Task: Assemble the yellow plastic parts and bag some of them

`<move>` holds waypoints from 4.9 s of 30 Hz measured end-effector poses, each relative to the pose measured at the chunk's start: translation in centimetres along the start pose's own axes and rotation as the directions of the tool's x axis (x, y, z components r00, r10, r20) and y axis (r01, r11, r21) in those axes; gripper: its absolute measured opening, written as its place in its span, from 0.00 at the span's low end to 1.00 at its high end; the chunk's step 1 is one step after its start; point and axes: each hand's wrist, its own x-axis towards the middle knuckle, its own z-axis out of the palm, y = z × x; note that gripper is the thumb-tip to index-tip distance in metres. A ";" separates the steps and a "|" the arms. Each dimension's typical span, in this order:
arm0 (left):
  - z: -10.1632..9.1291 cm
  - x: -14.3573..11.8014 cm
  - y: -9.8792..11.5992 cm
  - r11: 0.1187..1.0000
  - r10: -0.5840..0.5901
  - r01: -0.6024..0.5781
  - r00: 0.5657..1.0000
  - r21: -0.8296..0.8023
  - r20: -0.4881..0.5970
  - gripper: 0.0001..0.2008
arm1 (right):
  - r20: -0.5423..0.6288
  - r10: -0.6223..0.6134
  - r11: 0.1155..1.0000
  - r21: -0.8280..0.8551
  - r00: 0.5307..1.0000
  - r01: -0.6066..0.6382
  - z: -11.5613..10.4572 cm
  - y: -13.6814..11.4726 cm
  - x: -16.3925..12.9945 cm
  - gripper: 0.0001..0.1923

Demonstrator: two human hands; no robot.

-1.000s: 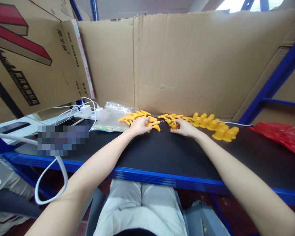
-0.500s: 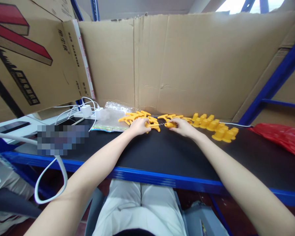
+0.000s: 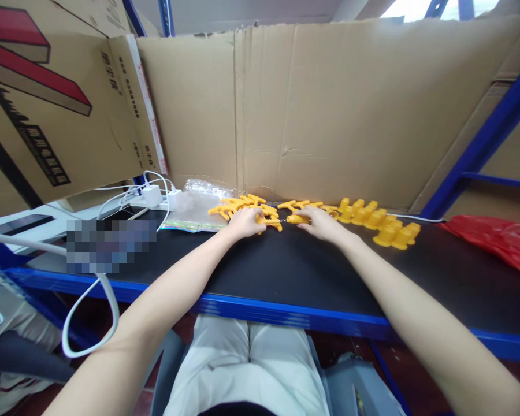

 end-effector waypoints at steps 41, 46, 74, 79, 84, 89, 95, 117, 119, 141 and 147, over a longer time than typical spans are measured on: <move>-0.1 0.5 -1.4 0.995 0.088 -0.089 0.996 -0.043 -0.025 0.13 | 0.282 0.187 0.641 0.691 0.941 -0.334 0.6 -1.0 -0.2 0.18; -0.2 0.4 -1.3 0.995 0.096 -0.097 0.994 -0.026 -0.042 0.12 | 0.292 0.088 0.570 0.769 0.952 -0.289 0.4 -0.2 -0.5 0.26; -0.1 0.3 -0.7 0.992 0.123 -0.122 0.990 0.022 -0.064 0.14 | 0.466 0.186 0.421 0.758 0.865 -0.499 -0.3 -0.8 -0.8 0.21; -0.2 0.3 -0.7 0.995 0.100 -0.098 0.994 0.029 -0.055 0.14 | 0.435 0.278 0.469 0.717 0.857 -0.516 0.6 -1.1 -0.2 0.30; -0.1 0.5 -0.8 0.996 0.086 -0.087 0.994 -0.003 -0.070 0.14 | 0.530 0.246 0.424 0.694 0.812 -0.582 0.0 -1.0 -0.3 0.32; -0.2 0.5 -1.0 0.999 0.054 -0.054 0.996 -0.004 -0.069 0.13 | 0.458 0.134 0.436 0.769 0.879 -0.468 -0.6 -0.7 -0.8 0.25; -0.4 0.2 -0.7 0.998 0.063 -0.064 0.995 -0.001 -0.078 0.14 | 0.360 0.124 0.496 0.785 0.925 -0.372 0.2 -0.4 -0.6 0.19; -0.1 0.4 -0.8 0.999 0.018 -0.017 1.000 0.030 -0.025 0.15 | 0.266 0.219 0.584 0.735 0.939 -0.344 0.9 0.0 -0.2 0.29; 0.0 0.4 -0.7 0.999 0.031 -0.030 0.999 0.029 -0.029 0.15 | 0.259 0.223 0.587 0.734 0.940 -0.341 0.9 -0.1 -0.1 0.26; -0.1 0.2 -0.5 0.998 0.059 -0.059 0.996 -0.003 -0.065 0.22 | 0.249 0.238 0.571 0.746 0.939 -0.343 0.3 -0.4 -0.3 0.25; 0.0 0.2 -0.5 0.997 0.076 -0.075 0.994 0.020 -0.073 0.21 | 0.251 0.258 0.563 0.746 0.933 -0.357 0.3 -0.5 -0.3 0.23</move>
